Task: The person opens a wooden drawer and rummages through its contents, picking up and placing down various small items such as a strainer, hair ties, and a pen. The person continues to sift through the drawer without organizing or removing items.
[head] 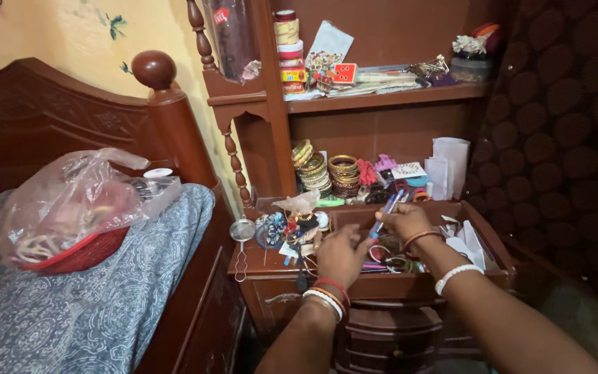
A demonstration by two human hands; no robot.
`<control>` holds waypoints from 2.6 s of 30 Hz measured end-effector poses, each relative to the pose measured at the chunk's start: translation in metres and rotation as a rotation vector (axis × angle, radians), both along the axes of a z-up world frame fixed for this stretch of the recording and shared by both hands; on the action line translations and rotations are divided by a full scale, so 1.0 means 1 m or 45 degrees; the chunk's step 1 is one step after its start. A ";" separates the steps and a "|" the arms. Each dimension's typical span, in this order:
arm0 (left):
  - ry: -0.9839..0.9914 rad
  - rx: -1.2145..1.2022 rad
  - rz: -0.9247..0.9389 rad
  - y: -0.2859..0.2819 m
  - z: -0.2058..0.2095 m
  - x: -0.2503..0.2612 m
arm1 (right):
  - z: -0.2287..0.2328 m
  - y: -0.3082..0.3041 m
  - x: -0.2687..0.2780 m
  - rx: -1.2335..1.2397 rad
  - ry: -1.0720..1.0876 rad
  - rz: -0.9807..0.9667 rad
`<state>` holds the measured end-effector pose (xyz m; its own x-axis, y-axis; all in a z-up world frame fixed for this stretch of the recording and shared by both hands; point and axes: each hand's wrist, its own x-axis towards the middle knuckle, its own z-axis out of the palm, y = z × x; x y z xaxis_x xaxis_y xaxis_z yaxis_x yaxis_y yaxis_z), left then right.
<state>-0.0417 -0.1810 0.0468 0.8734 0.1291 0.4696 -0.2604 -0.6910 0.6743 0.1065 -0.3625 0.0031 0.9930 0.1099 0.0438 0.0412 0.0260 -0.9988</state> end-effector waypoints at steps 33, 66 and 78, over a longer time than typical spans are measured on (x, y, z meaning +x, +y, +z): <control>0.007 -0.457 0.200 0.004 -0.012 0.008 | 0.020 0.020 -0.090 -1.489 -0.437 -0.135; 0.635 0.128 0.762 0.192 -0.016 0.031 | 0.056 0.028 -0.138 -1.268 -0.459 -0.196; 0.657 0.179 0.731 0.195 -0.014 0.021 | 0.054 0.028 -0.137 -1.338 -0.434 -0.202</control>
